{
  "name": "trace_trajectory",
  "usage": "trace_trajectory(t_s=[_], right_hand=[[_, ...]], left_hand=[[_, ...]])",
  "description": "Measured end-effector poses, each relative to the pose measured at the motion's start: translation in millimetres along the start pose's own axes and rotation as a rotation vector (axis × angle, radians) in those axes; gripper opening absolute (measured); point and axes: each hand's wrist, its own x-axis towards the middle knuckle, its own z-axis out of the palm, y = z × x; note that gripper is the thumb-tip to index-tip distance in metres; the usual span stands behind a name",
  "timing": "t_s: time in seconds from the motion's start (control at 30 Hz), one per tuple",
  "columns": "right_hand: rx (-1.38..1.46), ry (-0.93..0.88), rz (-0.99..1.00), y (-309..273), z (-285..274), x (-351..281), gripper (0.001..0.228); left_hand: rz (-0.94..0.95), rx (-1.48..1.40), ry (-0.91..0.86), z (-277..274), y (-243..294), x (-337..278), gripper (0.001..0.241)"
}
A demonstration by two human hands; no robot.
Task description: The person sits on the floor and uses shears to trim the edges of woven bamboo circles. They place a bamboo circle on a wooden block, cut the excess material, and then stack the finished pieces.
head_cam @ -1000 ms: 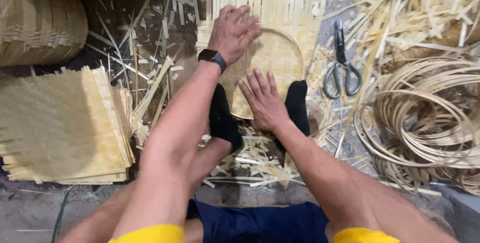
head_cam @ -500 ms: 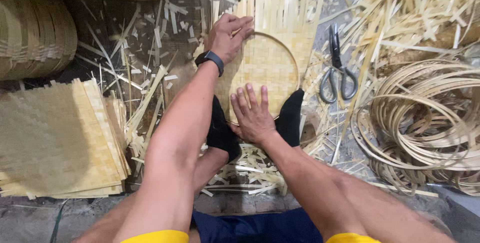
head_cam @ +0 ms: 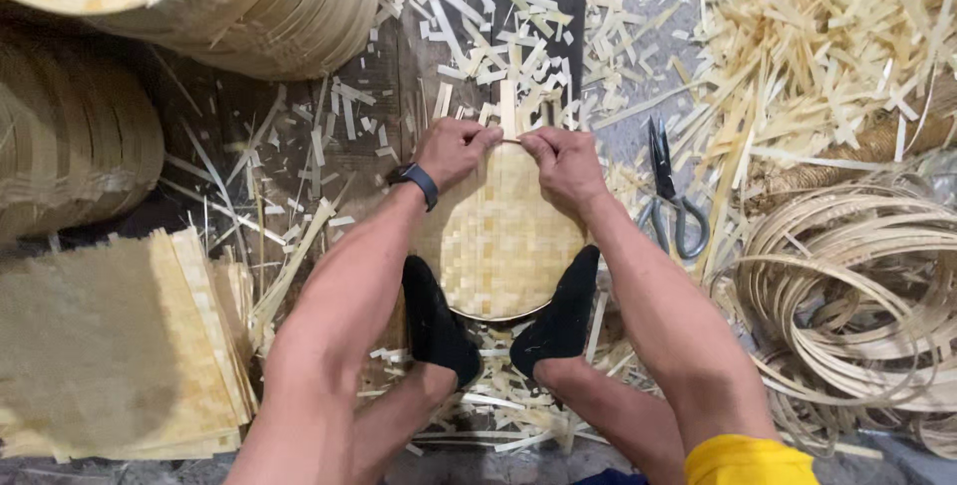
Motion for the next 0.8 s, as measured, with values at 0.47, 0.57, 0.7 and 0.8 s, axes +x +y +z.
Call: trace_trajectory(t_s=[0.47,0.57,0.7,0.8], right_hand=[[-0.090,0.102,0.267,43,10,-37,0.063],[-0.025,0.077,0.340,47,9,-28,0.063],[0.116,0.088,0.269,42,0,-23,0.061],[0.017,0.106,0.287,54,10,-24,0.061]], left_hand=[[-0.034,-0.034,-0.087,4,6,7,0.056],[-0.016,-0.035,-0.071,-1,11,4,0.055],[0.144,0.129,0.351,1,-1,-25,0.058],[0.239,0.396,0.740,14,-44,-48,0.066]])
